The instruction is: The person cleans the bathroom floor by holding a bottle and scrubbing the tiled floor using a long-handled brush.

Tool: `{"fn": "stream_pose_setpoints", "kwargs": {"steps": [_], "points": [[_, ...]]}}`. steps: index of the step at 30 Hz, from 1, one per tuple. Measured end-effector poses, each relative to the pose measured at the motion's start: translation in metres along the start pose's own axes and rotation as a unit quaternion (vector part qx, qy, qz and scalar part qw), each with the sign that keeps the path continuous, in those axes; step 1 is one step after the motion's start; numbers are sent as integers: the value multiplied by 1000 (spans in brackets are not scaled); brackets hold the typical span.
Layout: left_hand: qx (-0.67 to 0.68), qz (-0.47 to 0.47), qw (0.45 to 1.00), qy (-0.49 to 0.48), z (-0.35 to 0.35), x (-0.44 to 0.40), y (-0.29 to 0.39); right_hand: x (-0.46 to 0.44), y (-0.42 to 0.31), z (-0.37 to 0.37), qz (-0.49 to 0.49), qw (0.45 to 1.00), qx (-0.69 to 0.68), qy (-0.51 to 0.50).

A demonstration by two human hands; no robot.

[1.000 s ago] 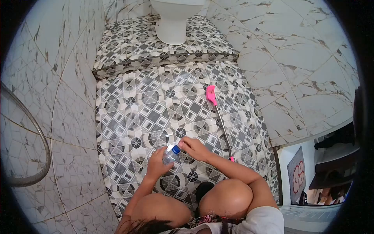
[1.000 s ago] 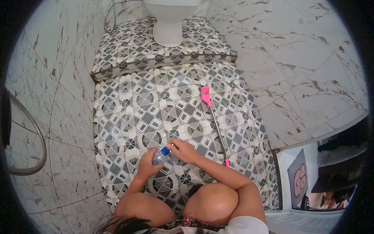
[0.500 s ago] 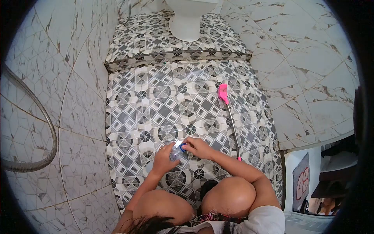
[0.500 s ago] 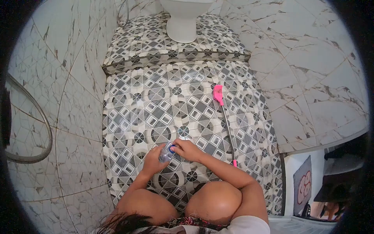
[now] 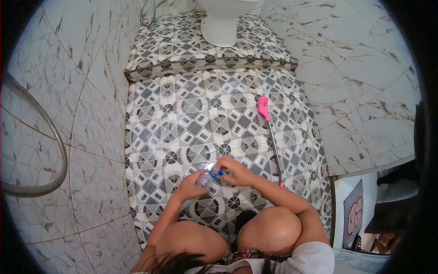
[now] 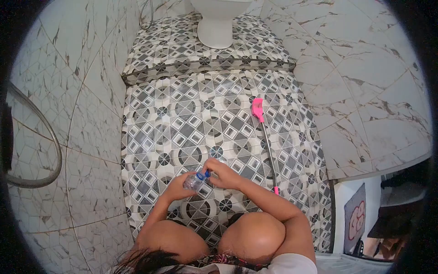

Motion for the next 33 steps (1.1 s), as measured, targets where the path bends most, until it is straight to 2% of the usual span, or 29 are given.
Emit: {"fn": "stream_pose_setpoints", "kwargs": {"steps": [2, 9, 12, 19, 33], "points": [[-38, 3, 999, 23, 10, -2, -4, 1, 10, 13, -38, 994, -73, 65], [-121, 62, 990, -26, 20, -3, -3, 17, 63, -17, -154, 968, -184, 81], [-140, 54, 988, -39, 13, -5, -10, 22, 80, -31, -164, 953, -238, 88], [-130, 55, 988, -65, 4, -6, -6, 23, 83, -42, -151, 971, -173, 66], [-196, 90, 971, -105, 7, -12, 2, 17, 75, -36, -133, 976, -152, 79]]}}
Point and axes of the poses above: each hand's wrist, its own x-axis away from the middle knuckle, its own z-axis out of the back of the hand, y = z × x, the point moved 10 cm from there along -x, towards the middle knuckle, and after that the axes turned 7 degrees about -y, right-handed, at the moved point
